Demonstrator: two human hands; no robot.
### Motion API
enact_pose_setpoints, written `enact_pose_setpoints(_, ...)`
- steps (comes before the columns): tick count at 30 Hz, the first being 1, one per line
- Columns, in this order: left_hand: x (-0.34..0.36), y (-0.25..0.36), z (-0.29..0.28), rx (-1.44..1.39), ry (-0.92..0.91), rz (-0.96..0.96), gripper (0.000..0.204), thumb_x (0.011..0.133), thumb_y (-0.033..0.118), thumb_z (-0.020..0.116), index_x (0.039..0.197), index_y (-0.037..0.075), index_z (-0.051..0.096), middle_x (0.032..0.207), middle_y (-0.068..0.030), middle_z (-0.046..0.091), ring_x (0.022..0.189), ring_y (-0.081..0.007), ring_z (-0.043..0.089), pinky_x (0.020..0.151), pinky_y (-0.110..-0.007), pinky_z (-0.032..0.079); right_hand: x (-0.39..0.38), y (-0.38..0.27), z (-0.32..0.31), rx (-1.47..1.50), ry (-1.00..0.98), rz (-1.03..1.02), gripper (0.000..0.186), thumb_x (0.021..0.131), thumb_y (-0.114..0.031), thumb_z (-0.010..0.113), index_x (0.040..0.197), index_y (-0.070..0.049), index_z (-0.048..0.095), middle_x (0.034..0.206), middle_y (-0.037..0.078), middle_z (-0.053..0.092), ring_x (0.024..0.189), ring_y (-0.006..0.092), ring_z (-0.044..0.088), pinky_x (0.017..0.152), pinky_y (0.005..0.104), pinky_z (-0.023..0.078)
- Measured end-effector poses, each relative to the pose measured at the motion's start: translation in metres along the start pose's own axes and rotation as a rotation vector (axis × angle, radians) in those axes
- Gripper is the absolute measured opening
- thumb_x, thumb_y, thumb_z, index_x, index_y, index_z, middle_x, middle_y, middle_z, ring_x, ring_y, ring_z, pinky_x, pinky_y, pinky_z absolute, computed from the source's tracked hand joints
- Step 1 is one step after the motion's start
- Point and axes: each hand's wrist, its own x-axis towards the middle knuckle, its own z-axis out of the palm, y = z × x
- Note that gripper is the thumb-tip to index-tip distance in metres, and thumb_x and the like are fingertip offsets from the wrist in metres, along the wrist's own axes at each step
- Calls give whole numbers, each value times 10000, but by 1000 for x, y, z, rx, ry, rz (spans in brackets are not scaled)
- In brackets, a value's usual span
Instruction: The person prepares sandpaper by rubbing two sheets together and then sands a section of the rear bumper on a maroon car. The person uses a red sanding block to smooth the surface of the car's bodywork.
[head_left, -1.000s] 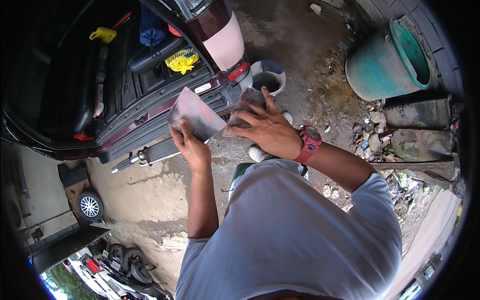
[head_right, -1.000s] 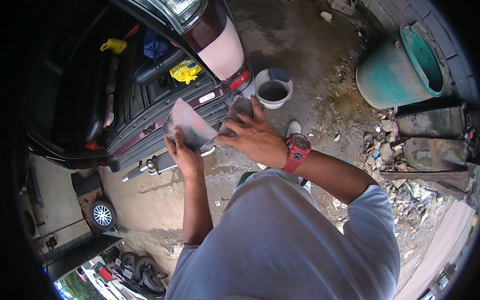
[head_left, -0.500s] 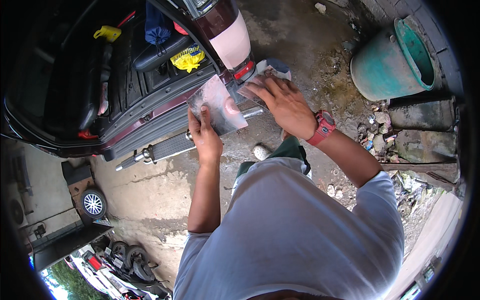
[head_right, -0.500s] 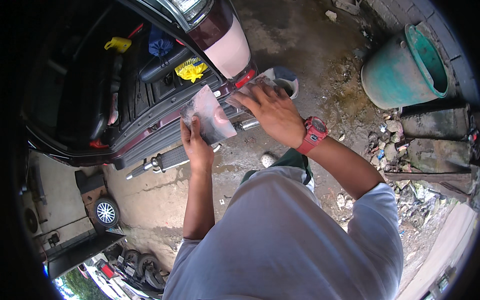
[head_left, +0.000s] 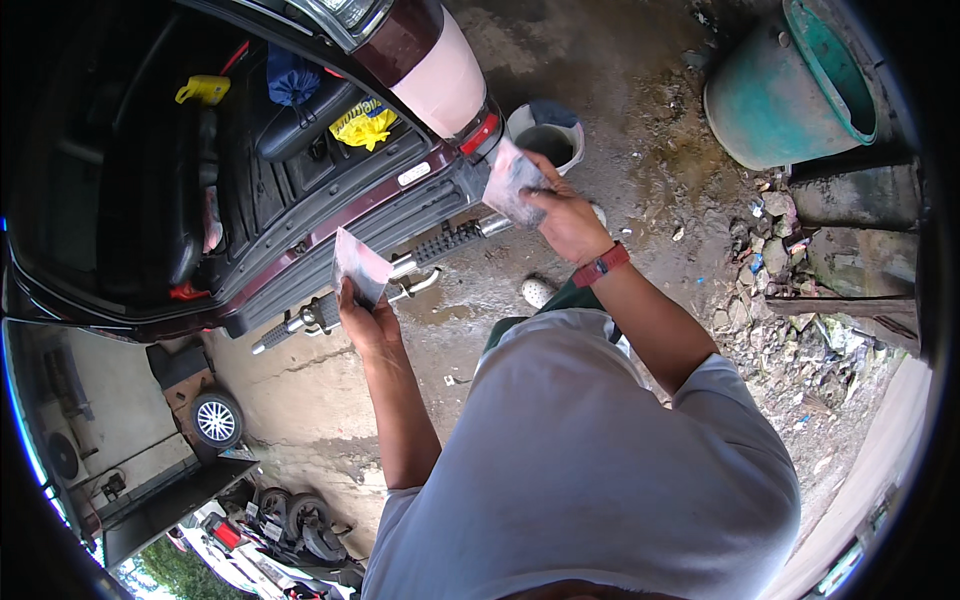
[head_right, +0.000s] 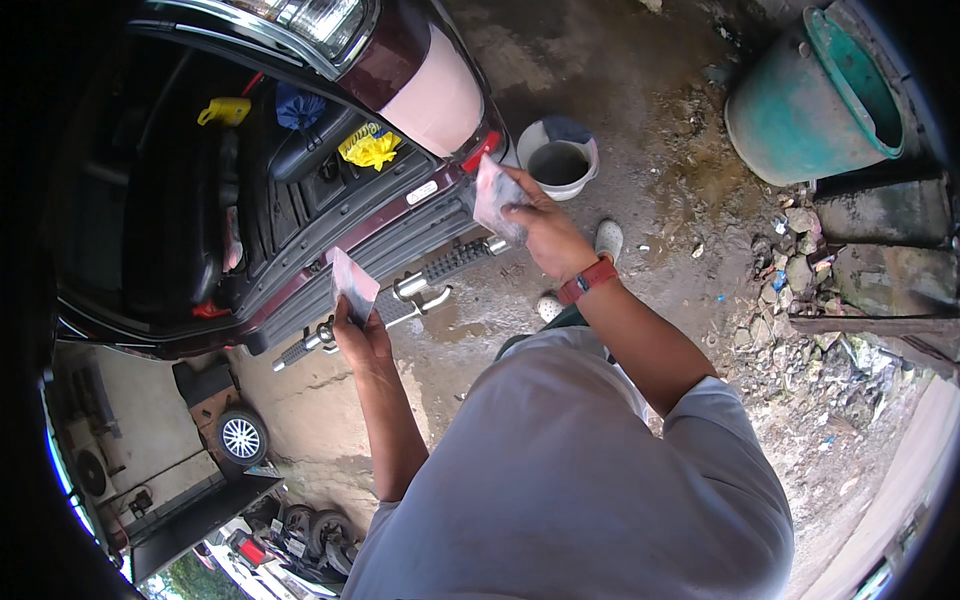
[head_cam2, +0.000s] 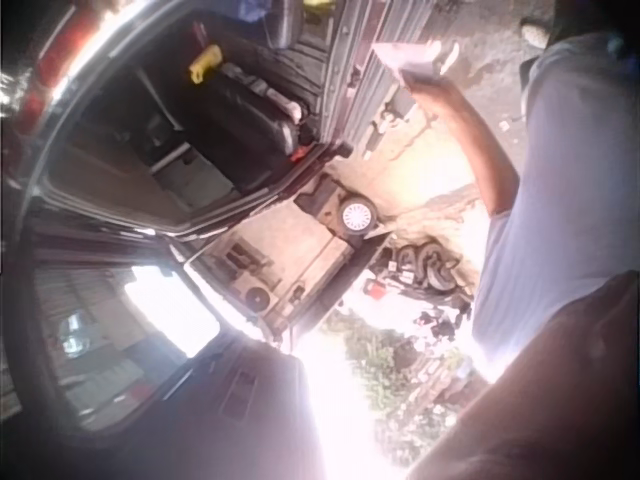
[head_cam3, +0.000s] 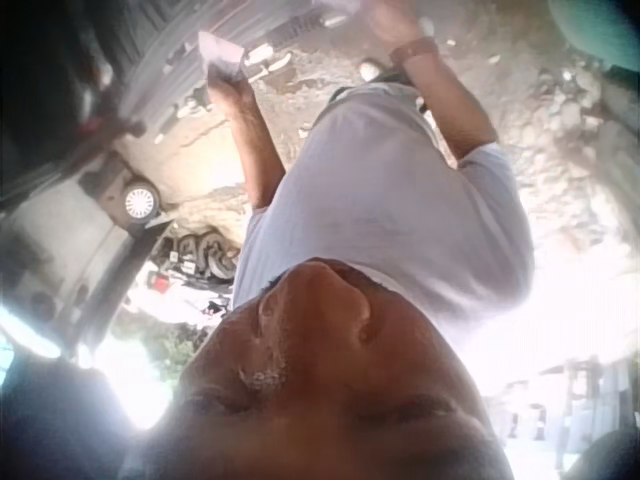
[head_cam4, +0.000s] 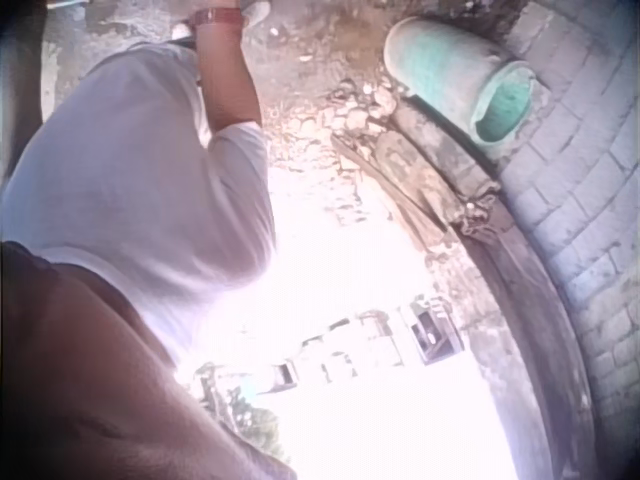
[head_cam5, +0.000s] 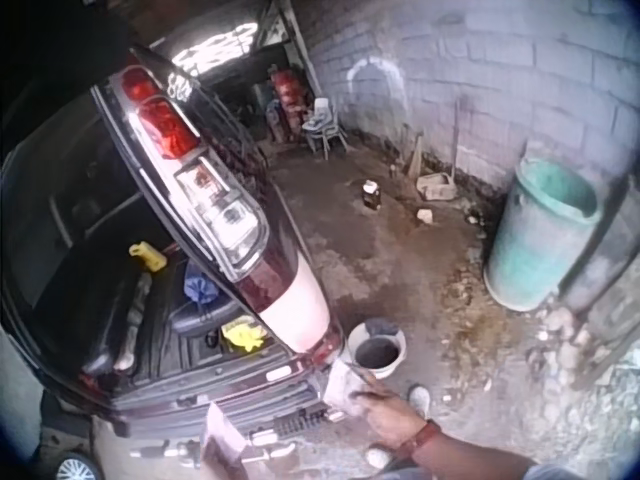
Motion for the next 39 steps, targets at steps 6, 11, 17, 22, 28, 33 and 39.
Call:
enact_pose_setpoints(6,-25,-7,-64,155,76,-110,254,1054,160,523,1183,-38,616,1081,-100,722,899,-189,737,700,-252,621,54,-18,-28,648,38,101,625,1039,-507,540,1553,-178,407,1500,105,520,1355,345,537,1010,670,471)
enact_pose_setpoints(11,-49,-20,-89,280,110,-170,313,1053,193,528,1305,12,571,1217,-94,670,1065,-213,674,840,-317,573,126,-3,-12,-615,268,-780,433,974,-390,644,1379,-239,619,1447,82,542,1332,284,510,1084,456,433)
enact_pose_setpoints(17,-70,-23,-70,374,192,-162,307,1047,199,525,1284,11,582,1165,-83,671,1001,-176,674,777,-290,554,180,8,-16,-1464,190,-1169,408,909,-390,682,1303,-494,671,1491,-26,485,1504,294,289,1140,680,139)
enact_pose_setpoints(22,-66,-23,-75,372,192,-149,299,1038,206,534,1263,15,583,1142,-77,667,986,-169,669,760,-280,535,211,16,-12,-1446,147,-1256,364,929,-404,673,1278,-506,689,1473,-39,508,1507,302,300,1144,675,172)
enact_pose_setpoints(28,-62,-28,-47,377,201,-133,356,1036,209,540,1318,-5,567,1180,-93,661,1055,-205,657,868,-326,529,197,29,-30,-1428,109,-1201,371,927,-423,681,1284,-527,677,1474,-46,503,1519,331,284,1146,688,172)
enact_pose_setpoints(33,-51,-32,-46,433,158,-166,382,1036,212,540,1348,-7,558,1231,-113,657,1133,-237,646,962,-360,520,199,1,-17,-1387,124,-1258,417,889,-431,715,1291,-534,672,1483,-48,499,1520,350,284,1134,696,180)
enact_pose_setpoints(39,-46,-34,-35,415,172,-170,361,1043,202,520,1346,12,565,1217,-105,657,1114,-231,648,938,-356,521,210,12,-19,-1375,56,-1274,459,874,-421,727,1311,-538,649,1498,-50,495,1523,353,297,1134,683,201)
